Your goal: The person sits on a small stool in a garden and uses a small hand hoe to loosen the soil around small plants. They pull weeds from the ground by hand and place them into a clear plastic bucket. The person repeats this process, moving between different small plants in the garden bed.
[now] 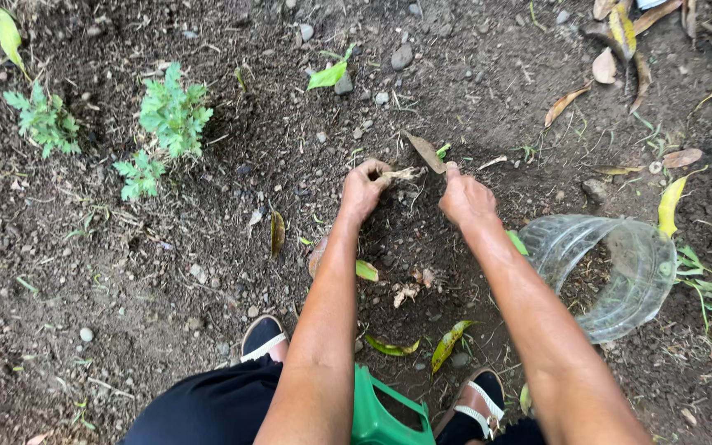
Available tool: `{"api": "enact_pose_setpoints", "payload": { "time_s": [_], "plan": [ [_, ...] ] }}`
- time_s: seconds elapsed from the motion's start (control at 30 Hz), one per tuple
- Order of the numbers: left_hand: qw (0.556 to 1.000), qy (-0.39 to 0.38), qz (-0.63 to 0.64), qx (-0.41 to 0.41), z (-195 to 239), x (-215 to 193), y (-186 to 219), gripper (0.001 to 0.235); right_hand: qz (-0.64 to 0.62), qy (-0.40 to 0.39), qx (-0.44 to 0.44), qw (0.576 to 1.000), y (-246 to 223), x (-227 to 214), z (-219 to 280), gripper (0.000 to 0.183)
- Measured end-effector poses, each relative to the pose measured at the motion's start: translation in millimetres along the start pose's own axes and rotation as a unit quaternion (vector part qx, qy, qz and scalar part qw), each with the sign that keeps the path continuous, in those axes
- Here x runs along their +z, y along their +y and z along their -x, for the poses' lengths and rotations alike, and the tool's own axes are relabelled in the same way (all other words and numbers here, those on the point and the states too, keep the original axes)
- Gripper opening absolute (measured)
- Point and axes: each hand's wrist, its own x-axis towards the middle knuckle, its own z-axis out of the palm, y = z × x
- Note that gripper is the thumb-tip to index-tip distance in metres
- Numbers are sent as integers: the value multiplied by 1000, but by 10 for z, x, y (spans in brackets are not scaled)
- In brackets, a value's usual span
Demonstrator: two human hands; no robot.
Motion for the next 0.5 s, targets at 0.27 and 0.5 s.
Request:
{"api": "enact_pose_setpoints", "payload": {
  "time_s": [0.27,0.5],
  "plan": [
    [998,-13,-66,-13,64,-64,263,13,74,46,-96,992,-9,-116,678,73],
    [984,10,-177,-14,-34,-158,347,28,-81,-31,91,992,170,33,882,80]
  ]
}}
